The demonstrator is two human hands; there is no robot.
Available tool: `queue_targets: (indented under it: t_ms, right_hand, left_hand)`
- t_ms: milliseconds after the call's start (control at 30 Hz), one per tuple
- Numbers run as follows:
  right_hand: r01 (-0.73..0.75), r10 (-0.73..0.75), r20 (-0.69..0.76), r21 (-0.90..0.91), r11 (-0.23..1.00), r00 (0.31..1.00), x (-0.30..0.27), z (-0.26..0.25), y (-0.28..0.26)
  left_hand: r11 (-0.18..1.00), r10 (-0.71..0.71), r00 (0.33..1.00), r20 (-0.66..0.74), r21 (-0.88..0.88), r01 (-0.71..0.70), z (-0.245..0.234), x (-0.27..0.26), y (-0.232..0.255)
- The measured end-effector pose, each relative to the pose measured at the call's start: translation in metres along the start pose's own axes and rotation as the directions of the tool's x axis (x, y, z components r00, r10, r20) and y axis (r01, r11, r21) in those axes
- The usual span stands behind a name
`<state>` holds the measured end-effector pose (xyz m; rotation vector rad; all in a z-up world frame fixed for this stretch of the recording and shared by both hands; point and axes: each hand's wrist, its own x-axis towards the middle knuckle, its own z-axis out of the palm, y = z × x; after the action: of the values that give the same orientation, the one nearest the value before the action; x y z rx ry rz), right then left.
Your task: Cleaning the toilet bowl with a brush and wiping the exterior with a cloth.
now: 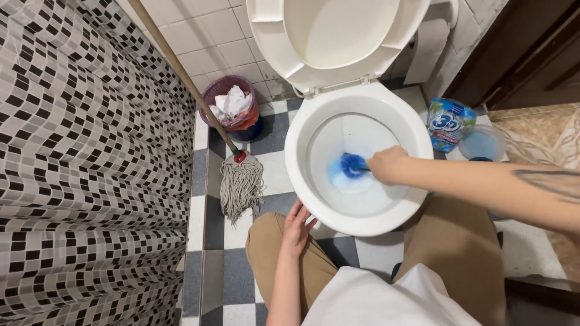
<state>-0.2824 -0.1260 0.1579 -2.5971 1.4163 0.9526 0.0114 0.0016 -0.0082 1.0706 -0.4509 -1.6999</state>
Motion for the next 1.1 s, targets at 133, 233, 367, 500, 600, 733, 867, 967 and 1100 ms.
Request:
queue_targets:
  t_ms: [133,233,367,500,600,733,867,967,1100]
  right_hand:
    - [0.101,-0.102,0.059,0.023,0.995,0.993,-0.042,-0.062,-0.012]
    - [0.138,-0.143,0.064,0.069,0.988,0.988,-0.063,-0.156,-0.007]
    - [-0.116,0.117,-0.291,0.023,0.993,0.949,-0.012,-0.192,0.036]
    - [-0.097,0.077,-0.127,-0.161,0.982,0.989,-0.01,-0.163,0.049]
    - [0.17,-0.072,0.354,-0.254,0.952,0.932,-0.031,-0.181,0.026]
    - [0.101,-0.108,-0.143,-0.059,0.993,0.984,0.0,-0.182,0.054]
    - [0.154,-0.44,-0.616,-0.461,0.874,0.653,-0.017,-0.103,0.091]
    - [0.287,-0.261,0.394,-0.008,0.958,0.881,-0.032,-0.203,0.009]
    - [0.06,-0.05,-0.094,0.11,0.992,0.994,-0.003,-0.203,0.058]
  left_hand:
    - [1.0,-0.007,1.0,0.007,-0.023,0.007,0.0,0.0,-0.002]
    - [0.998,-0.011,1.0,0.016,-0.065,0.012,-0.008,0.011,-0.01]
    - [0.997,0.002,1.0,-0.011,-0.072,-0.003,0.0,0.005,-0.004]
    - [0.996,0.013,1.0,-0.023,-0.083,-0.015,0.009,-0.003,-0.002]
    - [0.995,-0.004,1.0,-0.024,-0.097,0.002,0.006,0.001,-0.002]
    - [0.995,-0.011,1.0,-0.004,-0.099,0.011,0.003,0.002,-0.002]
    - [0.994,-0.019,1.0,-0.012,-0.103,0.018,0.009,-0.003,0.0]
    - [0.996,-0.017,1.0,-0.014,-0.091,0.016,0.008,-0.003,0.0]
    - [0.997,-0.001,1.0,-0.006,-0.08,0.001,0.005,0.003,-0.004]
